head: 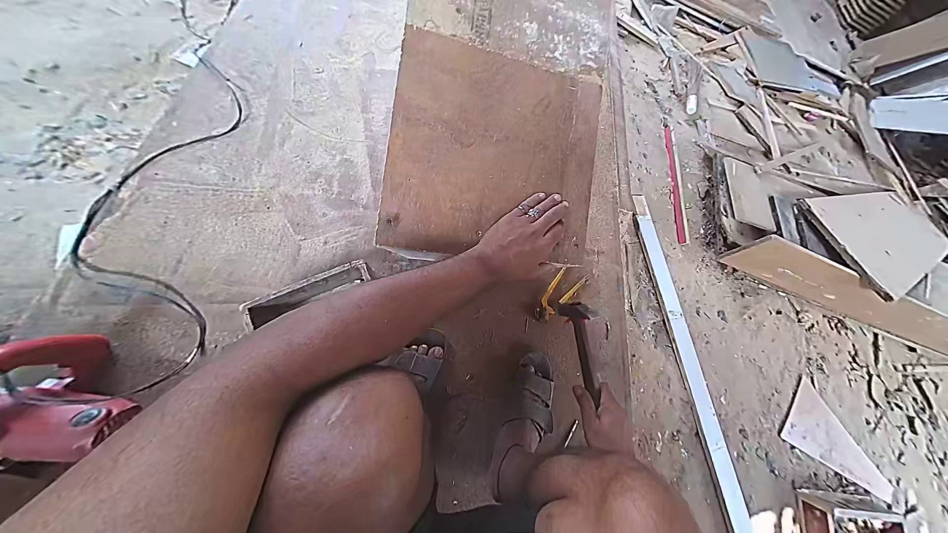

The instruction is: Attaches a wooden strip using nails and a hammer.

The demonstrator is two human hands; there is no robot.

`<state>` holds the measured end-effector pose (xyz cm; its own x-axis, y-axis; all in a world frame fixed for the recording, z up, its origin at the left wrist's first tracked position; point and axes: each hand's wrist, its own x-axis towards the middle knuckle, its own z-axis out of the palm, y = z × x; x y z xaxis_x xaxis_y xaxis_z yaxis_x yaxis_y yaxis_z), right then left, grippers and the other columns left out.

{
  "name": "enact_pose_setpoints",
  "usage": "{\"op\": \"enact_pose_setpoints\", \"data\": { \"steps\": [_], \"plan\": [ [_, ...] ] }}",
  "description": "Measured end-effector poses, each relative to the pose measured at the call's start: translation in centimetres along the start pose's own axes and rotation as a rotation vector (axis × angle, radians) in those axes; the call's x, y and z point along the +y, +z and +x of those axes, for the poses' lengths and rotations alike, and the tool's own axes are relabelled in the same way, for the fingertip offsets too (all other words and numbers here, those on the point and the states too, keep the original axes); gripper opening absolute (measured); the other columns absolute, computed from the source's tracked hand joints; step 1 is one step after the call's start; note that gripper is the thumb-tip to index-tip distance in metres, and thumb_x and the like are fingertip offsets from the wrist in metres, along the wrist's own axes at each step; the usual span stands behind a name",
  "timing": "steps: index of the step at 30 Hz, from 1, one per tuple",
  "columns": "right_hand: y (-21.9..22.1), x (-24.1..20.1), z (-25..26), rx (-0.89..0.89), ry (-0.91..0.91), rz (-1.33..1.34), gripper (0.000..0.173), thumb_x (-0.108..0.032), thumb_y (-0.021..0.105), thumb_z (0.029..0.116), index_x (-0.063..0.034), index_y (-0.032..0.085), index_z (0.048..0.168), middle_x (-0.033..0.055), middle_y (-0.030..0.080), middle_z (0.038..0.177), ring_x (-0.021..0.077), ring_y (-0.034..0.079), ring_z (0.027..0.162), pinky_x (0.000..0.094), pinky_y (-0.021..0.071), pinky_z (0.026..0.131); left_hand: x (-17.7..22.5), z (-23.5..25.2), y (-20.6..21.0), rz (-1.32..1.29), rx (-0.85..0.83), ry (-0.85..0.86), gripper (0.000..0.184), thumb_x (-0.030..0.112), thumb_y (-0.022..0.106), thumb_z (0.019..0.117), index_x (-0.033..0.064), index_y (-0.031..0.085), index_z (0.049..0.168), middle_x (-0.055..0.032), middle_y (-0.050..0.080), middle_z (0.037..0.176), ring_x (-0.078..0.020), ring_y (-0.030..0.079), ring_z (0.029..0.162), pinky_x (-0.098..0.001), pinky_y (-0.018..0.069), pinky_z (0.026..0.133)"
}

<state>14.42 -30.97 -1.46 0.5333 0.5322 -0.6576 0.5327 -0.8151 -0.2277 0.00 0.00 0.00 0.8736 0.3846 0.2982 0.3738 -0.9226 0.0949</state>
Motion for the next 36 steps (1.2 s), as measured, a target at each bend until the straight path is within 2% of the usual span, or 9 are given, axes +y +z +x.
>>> {"op": "enact_pose_setpoints", "data": {
  "steps": [5,7,10,15,18,20,23,28,36],
  "plan": [
    [7.5,3.5,2.3,-0.282,-0.031,0.226,0.053,-0.048,0.060,0.1011,0.0026,0.066,0.115,0.0214,0.069,0.094,0.0342,0.067,0.089,0.0551,0.0534,0.084,0.5,-2.5,-1.0,-0.072,-0.114,-0.030,0.076,0.048,0.073,0.0901,0.0072,0.049,0.149,-0.0161,0.034,0.165,-0.0305,0.027,0.155,-0.0498,0.0186,0.128],
    [10.1,3.9,3.2,-0.356,-0.015,0.305,0.054,-0.049,0.064,0.0991,0.0028,0.067,0.115,0.0210,0.070,0.094,0.0338,0.068,0.088,0.0547,0.0542,0.085,0.3,-5.7,-2.3,-0.252,0.055,-0.019,0.067,0.050,0.074,0.0898,0.0126,0.058,0.143,-0.0202,0.045,0.157,-0.0351,0.039,0.149,-0.0534,0.0316,0.123],
    [11.3,3.3,4.2,-0.411,0.057,0.221,0.065,-0.062,0.066,0.0921,-0.0051,0.068,0.124,0.0208,0.072,0.115,0.0370,0.068,0.111,0.0598,0.0511,0.099,-1.8,-10.8,-5.5,-0.197,0.262,-0.057,0.062,0.050,0.075,0.0894,0.0134,0.060,0.137,-0.0238,0.052,0.149,-0.0376,0.048,0.142,-0.0554,0.0422,0.115],
    [13.2,4.6,7.2,-0.463,-0.010,0.270,0.064,-0.063,0.058,0.0959,-0.0028,0.067,0.117,0.0226,0.071,0.106,0.0401,0.069,0.102,0.0618,0.0529,0.090,-4.8,-18.8,-7.6,-0.026,0.237,-0.489,0.099,0.058,0.081,0.0777,-0.0101,0.047,0.142,-0.0405,0.045,0.143,-0.0393,0.059,0.118,-0.0468,0.0518,0.096],
    [12.1,4.6,7.5,-0.539,-0.017,0.308,0.062,-0.060,0.057,0.0982,-0.0022,0.065,0.120,0.0220,0.071,0.105,0.0387,0.071,0.099,0.0596,0.0543,0.089,-3.7,-21.1,-5.9,-0.072,0.094,-0.658,0.084,0.036,0.086,0.0774,-0.0164,0.051,0.133,-0.0433,0.048,0.139,-0.0418,0.066,0.102,-0.0502,0.0549,0.092],
    [11.6,4.7,7.5,-0.559,-0.021,0.305,0.061,-0.059,0.057,0.0985,-0.0022,0.064,0.121,0.0217,0.071,0.105,0.0385,0.071,0.098,0.0591,0.0548,0.088,-3.0,-20.9,-5.0,-0.028,0.106,-0.662,0.056,0.027,0.083,0.0836,-0.0160,0.064,0.114,-0.0435,0.052,0.134,-0.0438,0.067,0.103,-0.0514,0.0537,0.095],
    [11.7,4.7,7.5,-0.560,-0.033,0.284,0.060,-0.058,0.056,0.0985,-0.0022,0.064,0.120,0.0225,0.070,0.108,0.0400,0.069,0.104,0.0603,0.0537,0.090,-3.7,-20.2,-4.9,0.045,0.172,-0.626,0.055,0.018,0.077,0.0900,-0.0185,0.059,0.127,-0.0387,0.064,0.118,-0.0373,0.070,0.103,-0.0423,0.0552,0.096],
    [11.5,4.6,7.5,-0.554,-0.046,0.273,0.058,-0.057,0.056,0.0983,-0.0033,0.064,0.119,0.0223,0.070,0.109,0.0399,0.068,0.107,0.0604,0.0537,0.089,-4.3,-20.2,-4.7,0.117,0.259,-0.554,0.040,0.012,0.076,0.0895,-0.0190,0.066,0.112,-0.0345,0.070,0.107,-0.0315,0.072,0.104,-0.0362,0.0534,0.099],
    [10.7,4.1,7.5,-0.585,0.015,0.286,0.058,-0.058,0.058,0.0982,-0.0043,0.063,0.119,0.0193,0.072,0.102,0.0356,0.073,0.092,0.0566,0.0566,0.084,-5.1,-21.5,-3.7,-0.137,0.293,-0.566,0.052,0.015,0.060,0.0996,-0.0228,0.047,0.133,-0.0335,0.057,0.132,-0.0076,0.059,0.123,-0.0189,0.0445,0.106]
  ]
}}
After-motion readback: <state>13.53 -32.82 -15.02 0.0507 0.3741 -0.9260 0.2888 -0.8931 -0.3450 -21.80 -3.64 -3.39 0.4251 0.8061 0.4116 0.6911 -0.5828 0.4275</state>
